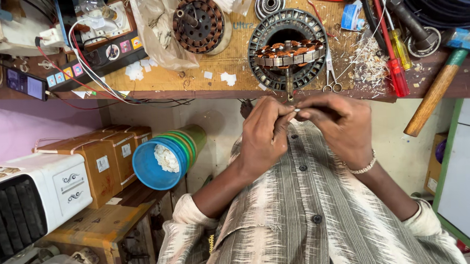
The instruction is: The person is repairing a motor stator by hand. They repeatedly pick up small white insulating pieces, cut them with scissors, and insert them into the slots of the stator core. The person works methodically, handling the stator and tools on a cluttered workbench.
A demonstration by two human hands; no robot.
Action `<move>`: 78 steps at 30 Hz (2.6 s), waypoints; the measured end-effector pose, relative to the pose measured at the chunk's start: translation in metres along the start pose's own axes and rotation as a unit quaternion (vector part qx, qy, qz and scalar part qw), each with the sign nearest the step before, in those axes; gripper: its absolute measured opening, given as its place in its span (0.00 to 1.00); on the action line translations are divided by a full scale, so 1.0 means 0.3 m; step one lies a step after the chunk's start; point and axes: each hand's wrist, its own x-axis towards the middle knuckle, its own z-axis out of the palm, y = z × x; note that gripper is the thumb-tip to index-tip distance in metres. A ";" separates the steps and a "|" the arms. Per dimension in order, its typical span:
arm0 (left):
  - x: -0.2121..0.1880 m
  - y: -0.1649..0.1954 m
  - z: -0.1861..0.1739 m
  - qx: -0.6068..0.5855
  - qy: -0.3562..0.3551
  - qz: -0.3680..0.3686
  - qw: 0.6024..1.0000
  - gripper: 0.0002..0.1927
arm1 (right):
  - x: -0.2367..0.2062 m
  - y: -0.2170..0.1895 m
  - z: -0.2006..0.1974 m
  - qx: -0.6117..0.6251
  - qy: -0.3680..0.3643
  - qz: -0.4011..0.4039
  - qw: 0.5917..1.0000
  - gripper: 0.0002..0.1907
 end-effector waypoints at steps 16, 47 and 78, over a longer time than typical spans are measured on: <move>0.052 -0.023 -0.088 -0.046 -0.128 -0.112 0.984 0.03 | -0.009 0.070 0.034 0.139 -0.057 0.071 0.986 0.11; 0.157 -0.188 -0.064 0.157 -0.123 0.160 0.967 0.30 | 0.048 0.213 -0.028 0.414 -0.001 0.047 0.909 0.06; 0.371 -0.308 0.016 0.032 -0.139 -0.011 0.990 0.24 | 0.328 0.148 -0.015 -0.148 0.100 -0.264 0.948 0.11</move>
